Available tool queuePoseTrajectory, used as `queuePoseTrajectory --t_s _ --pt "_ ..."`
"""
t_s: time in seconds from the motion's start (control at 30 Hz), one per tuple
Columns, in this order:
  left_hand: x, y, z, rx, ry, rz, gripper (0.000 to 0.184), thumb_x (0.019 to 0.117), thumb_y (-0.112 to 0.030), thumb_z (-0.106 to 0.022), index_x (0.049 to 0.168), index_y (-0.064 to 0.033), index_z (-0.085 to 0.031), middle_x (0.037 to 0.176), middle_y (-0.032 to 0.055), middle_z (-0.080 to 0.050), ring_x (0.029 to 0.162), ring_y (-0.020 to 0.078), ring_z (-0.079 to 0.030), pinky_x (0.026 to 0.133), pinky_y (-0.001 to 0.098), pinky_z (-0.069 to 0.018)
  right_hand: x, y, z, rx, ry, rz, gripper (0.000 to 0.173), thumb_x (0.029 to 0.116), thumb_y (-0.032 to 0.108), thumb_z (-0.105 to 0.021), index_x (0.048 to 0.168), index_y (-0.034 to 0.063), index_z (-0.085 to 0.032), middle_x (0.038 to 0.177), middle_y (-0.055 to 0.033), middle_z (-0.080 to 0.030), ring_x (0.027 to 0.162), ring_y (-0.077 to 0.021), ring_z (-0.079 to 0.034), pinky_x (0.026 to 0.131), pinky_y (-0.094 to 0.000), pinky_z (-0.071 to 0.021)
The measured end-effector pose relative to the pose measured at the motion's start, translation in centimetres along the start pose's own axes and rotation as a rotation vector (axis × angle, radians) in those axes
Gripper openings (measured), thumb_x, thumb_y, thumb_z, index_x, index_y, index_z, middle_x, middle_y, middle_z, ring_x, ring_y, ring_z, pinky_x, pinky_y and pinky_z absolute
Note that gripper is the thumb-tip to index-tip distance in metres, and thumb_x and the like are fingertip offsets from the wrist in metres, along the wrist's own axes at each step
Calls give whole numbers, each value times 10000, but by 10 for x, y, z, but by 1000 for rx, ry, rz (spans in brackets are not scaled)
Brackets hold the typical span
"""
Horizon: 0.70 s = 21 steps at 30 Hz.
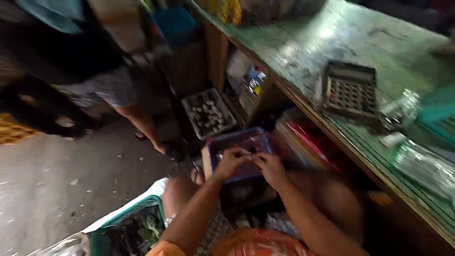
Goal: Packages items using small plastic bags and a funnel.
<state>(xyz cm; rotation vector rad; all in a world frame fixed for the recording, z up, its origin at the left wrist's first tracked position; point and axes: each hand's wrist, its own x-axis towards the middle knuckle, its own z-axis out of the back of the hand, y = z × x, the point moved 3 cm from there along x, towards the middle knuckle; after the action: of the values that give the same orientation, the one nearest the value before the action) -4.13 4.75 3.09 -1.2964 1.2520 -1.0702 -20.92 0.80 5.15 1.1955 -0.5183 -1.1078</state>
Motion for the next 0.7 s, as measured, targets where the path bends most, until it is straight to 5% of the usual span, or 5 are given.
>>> queuePoseTrajectory --t_s 0.23,0.33,0.47,0.6,0.7 --pt "10 42 51 95 -73 180 139 971 -139 -690 915 -25 -746 852 61 -730 754 147 -680 740 354 -585 34 -26 -40 -147 86 -34 168 984 187 -656 1011 49 -748 892 -46 -720 762 -107 -669 740 -301 -579" --pt "10 58 62 -36 -190 216 218 952 -194 -727 811 -35 -681 721 62 -668 627 147 -616 609 331 -537 44 -28 -54 -133 108 -69 149 983 171 -672 991 40 -742 847 -49 -710 717 -113 -653 712 -311 -572" --pt "12 63 73 -315 -229 181 205 969 -193 -676 1128 -63 -671 931 47 -689 765 134 -653 733 329 -585 63 -30 -82 108 23 -116 112 988 117 -658 987 27 -725 828 -59 -691 676 -118 -610 632 -285 -526" --pt "11 65 81 -299 -400 157 76 962 -139 -706 942 -66 -716 823 49 -689 692 125 -638 652 303 -564 77 -41 -104 247 50 -108 134 1005 129 -643 1037 24 -719 871 -73 -703 703 -128 -631 634 -289 -546" --pt "16 71 100 -114 -470 104 123 987 -163 -687 964 -52 -736 835 56 -715 709 127 -662 665 312 -573 91 -64 -93 -9 -7 -123 235 1004 183 -653 1202 63 -691 991 -78 -718 774 -156 -671 666 -335 -575"
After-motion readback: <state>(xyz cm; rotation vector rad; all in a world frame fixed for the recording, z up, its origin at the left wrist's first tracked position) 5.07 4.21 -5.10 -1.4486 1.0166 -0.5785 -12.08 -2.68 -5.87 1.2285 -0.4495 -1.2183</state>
